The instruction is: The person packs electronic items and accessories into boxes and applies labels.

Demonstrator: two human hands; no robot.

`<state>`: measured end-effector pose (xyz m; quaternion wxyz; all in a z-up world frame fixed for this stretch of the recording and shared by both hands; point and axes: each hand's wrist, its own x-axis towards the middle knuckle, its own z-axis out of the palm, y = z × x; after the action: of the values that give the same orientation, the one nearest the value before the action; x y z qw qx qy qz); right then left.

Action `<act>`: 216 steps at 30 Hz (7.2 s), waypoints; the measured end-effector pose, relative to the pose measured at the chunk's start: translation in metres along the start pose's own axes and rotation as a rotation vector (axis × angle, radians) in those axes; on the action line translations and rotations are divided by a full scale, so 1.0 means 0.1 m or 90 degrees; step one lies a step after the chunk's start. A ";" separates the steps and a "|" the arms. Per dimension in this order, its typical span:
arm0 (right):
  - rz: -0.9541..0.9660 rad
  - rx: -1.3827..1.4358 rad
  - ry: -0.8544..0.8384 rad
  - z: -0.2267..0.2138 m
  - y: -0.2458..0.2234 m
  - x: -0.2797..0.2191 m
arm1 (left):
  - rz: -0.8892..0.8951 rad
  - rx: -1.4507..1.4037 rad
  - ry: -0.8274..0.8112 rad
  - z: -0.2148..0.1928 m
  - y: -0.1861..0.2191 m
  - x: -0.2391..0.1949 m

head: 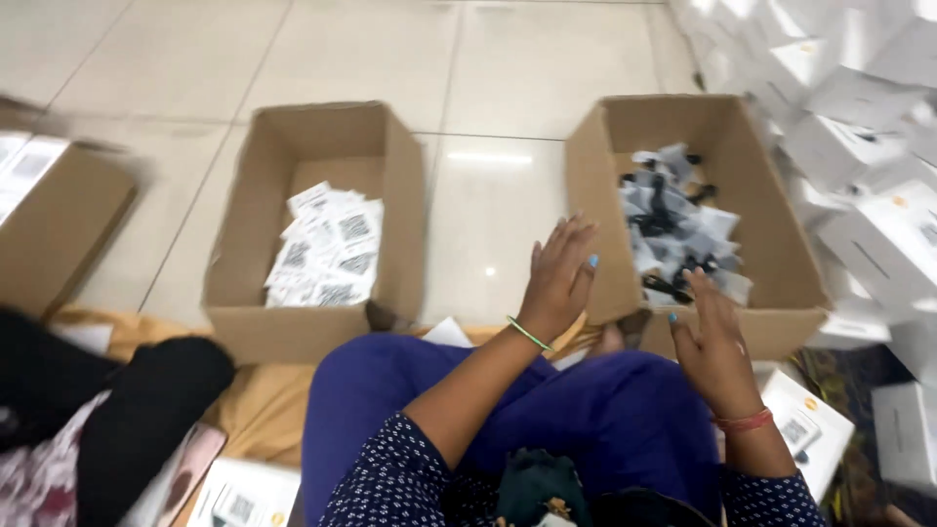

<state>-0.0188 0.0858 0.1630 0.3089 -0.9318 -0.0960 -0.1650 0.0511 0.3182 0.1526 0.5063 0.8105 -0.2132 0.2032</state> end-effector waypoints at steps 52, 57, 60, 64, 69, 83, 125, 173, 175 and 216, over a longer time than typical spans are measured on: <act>-0.061 0.693 -0.416 1.99 -2.43 0.88 | -0.269 -0.017 0.177 -3.60 -0.15 -1.35; -0.019 0.616 -0.430 1.61 -1.52 0.96 | -0.205 -0.010 -0.085 -2.81 -0.23 -0.27; 0.114 0.692 -0.319 1.77 -1.01 0.96 | -0.078 0.042 -0.067 -2.30 -0.41 0.16; 0.424 0.843 -0.137 1.86 -0.89 1.11 | -0.170 0.155 0.133 -1.66 -0.82 0.20; 0.631 0.843 -0.084 2.38 -0.49 1.32 | -0.202 0.055 0.035 -0.93 -1.57 -0.11; 0.780 0.777 -0.165 3.19 -0.10 1.07 | -0.302 0.188 -0.272 -0.69 -2.22 -0.21; -0.090 -0.109 -0.408 2.89 -0.47 0.74 | -0.306 -0.230 0.080 -0.82 -2.17 -0.14; -0.018 -0.140 -0.092 3.56 -0.36 1.09 | -0.102 0.057 -0.036 -0.87 -1.87 0.07; -0.016 -0.134 -0.126 3.53 -0.38 1.10 | -0.094 0.052 -0.035 -0.87 -1.88 0.06; 0.420 0.949 -0.056 1.87 -0.41 1.43 | -0.362 -0.301 -0.002 -0.43 -1.28 0.36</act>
<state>0.1490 0.2428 0.0962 0.8764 -0.4672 0.0869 0.0784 0.1461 0.4025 0.0955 0.7152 0.6986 -0.0212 -0.0020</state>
